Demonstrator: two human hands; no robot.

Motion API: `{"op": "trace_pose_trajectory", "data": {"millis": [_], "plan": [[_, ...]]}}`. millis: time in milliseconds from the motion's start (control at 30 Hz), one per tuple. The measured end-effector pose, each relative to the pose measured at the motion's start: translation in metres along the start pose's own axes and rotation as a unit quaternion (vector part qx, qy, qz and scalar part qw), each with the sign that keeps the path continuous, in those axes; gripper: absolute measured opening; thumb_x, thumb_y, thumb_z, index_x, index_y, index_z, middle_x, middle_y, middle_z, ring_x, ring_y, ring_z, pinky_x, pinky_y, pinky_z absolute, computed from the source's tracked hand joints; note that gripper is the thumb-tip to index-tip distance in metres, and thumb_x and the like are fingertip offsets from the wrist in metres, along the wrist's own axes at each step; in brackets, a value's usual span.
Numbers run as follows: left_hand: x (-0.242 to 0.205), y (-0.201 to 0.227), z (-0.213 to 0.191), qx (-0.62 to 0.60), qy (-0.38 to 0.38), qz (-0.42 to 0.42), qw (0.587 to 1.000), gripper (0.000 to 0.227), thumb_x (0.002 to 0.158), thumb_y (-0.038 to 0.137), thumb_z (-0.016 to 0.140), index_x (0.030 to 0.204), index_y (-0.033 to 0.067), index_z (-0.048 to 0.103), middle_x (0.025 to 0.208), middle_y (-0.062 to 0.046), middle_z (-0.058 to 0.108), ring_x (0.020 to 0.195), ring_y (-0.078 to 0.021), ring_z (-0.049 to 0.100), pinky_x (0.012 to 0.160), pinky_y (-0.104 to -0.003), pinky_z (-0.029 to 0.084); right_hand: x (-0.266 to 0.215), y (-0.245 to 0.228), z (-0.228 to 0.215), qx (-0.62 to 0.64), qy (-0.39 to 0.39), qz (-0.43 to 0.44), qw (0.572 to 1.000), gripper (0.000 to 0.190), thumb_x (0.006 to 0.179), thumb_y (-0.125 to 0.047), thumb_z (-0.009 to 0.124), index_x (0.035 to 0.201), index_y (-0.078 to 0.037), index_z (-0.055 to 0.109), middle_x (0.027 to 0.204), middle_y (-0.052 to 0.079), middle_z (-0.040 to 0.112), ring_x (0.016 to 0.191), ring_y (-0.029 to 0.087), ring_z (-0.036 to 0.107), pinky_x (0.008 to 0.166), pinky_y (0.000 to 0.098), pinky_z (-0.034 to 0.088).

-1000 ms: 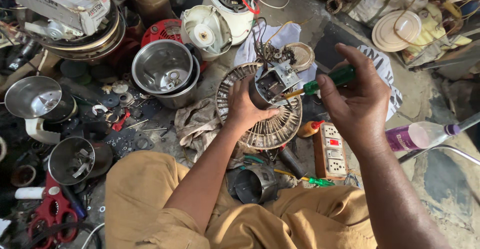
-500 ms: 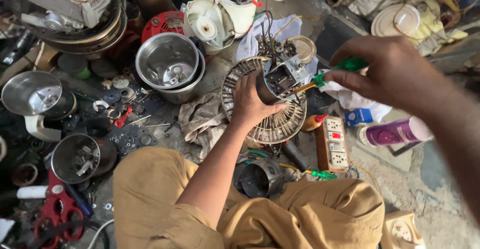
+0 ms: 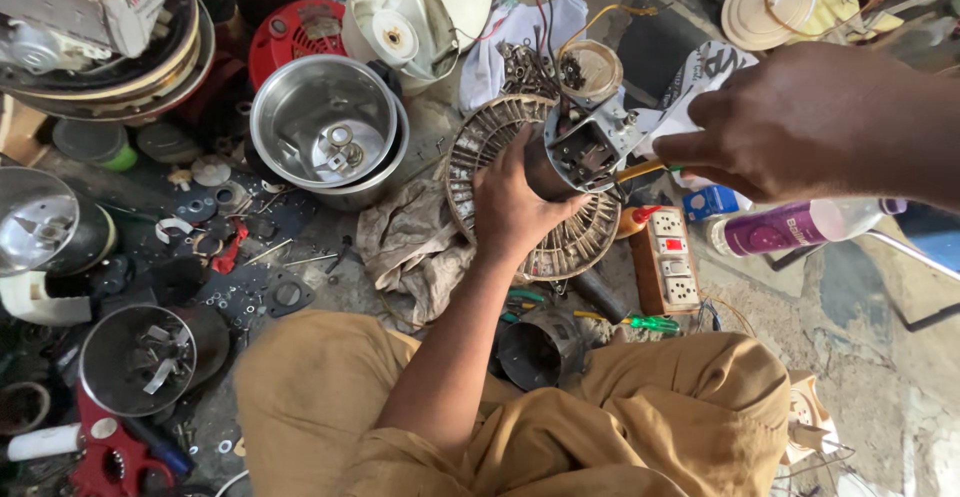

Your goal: The person disassembles an electric fan motor by using a screwdriver to remove screws from the housing and detaching the internal wires. They pull the motor assembly apart and manipulate various internal components by hand while sitting on a workshop floor.

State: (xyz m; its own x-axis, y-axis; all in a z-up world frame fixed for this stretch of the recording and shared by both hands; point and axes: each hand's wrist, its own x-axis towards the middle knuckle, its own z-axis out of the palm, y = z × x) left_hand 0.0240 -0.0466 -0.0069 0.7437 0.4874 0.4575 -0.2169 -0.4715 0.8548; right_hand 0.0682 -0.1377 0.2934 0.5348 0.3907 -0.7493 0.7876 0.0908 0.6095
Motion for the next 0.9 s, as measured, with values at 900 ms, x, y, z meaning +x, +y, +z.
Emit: {"op": "trace_pose_trajectory", "data": {"millis": [900], "plan": [[-0.001,0.0,0.0,0.028,0.01,0.031,0.999,0.106,0.053,0.047,0.1,0.14,0.0128,0.05,0.122,-0.013,0.058,0.119,-0.0381,0.055,0.103,-0.054,0.044,-0.054,0.019,0.08,0.173,0.204,0.303,0.915,0.036,0.092,-0.057,0.065,0.122,-0.041,0.073,0.084,-0.012,0.077,0.057,0.008,0.071,0.051,0.0265,0.054]]}}
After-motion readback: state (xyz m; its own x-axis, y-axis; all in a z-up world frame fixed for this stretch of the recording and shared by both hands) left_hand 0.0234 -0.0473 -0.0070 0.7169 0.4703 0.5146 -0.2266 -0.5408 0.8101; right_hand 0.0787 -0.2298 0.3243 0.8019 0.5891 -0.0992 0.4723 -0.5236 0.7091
